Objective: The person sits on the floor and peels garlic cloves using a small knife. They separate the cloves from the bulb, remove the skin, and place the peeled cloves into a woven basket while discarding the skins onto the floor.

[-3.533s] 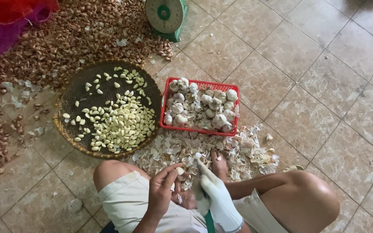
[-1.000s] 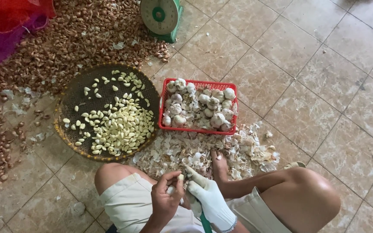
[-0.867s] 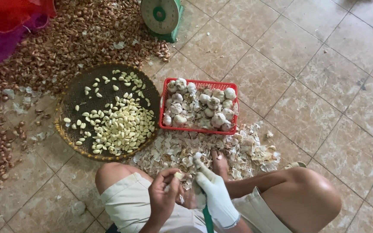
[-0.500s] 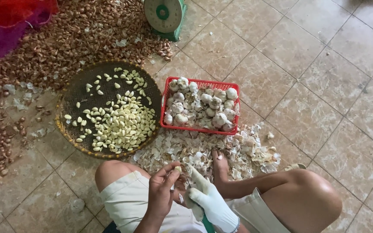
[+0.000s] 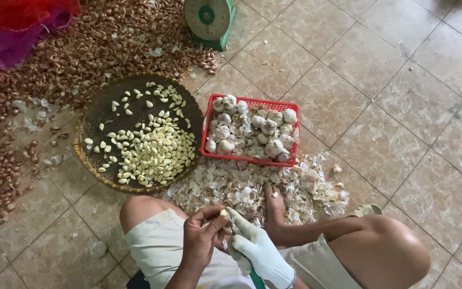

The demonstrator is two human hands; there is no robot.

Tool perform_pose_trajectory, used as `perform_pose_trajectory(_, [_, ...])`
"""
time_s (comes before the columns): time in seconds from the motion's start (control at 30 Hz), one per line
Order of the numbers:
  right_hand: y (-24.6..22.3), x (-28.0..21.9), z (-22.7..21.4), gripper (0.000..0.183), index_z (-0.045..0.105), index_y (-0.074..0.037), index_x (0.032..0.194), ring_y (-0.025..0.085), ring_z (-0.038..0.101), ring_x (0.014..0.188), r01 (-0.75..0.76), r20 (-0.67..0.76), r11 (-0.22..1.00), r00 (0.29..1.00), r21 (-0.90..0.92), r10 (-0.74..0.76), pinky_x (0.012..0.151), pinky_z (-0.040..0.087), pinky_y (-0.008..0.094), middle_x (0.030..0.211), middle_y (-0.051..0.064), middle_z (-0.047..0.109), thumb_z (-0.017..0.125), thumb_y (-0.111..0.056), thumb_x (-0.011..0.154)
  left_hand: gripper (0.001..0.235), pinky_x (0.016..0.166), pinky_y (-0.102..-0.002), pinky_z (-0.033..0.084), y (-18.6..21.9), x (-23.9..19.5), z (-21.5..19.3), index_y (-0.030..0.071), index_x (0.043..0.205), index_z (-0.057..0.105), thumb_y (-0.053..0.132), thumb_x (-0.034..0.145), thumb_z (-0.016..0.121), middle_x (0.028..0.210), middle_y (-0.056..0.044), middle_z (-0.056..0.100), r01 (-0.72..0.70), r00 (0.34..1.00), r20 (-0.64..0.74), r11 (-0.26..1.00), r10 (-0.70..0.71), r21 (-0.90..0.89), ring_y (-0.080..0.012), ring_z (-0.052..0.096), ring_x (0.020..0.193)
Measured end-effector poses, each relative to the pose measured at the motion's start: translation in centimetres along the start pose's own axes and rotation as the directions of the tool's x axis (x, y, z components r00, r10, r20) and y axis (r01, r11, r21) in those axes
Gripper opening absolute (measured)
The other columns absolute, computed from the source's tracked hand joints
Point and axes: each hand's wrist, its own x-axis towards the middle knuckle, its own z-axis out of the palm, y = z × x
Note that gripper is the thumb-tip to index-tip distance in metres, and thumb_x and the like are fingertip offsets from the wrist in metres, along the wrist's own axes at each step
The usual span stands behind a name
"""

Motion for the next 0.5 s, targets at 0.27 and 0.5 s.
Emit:
perform_pose_trajectory(0.27, [4.0, 1.4, -3.0, 0.061, 0.054, -0.005, 0.150, 0.009, 0.053, 0.132, 0.160, -0.108, 0.919, 0.971, -0.360, -0.211, 0.114, 0.041, 0.027, 0.151, 0.005, 0.061, 0.062, -0.020, 0.092, 0.030, 0.048, -0.041, 0.058, -1.6, 0.0, -1.1, -0.011, 0.105, 0.074, -0.013, 0.075, 0.079, 0.074, -0.025, 0.072, 0.010, 0.999, 0.045, 0.986, -0.003, -0.169, -0.0312, 0.069, 0.061])
perform_pose_trajectory(0.5, [3.1, -0.1, -1.3, 0.062, 0.054, 0.004, 0.152, 0.010, 0.035, 0.030, 0.103, -0.086, 0.992, 0.990, -0.071, -0.109, 0.032, 0.029, 0.023, 0.043, 0.009, 0.051, 0.059, -0.022, 0.097, 0.029, 0.054, -0.042, 0.063, -1.3, -1.0, -2.2, -0.013, 0.099, 0.076, -0.017, 0.071, 0.081, 0.076, -0.025, 0.072, -0.048, 0.997, 0.052, 0.988, 0.057, -0.147, -0.0320, 0.067, 0.057])
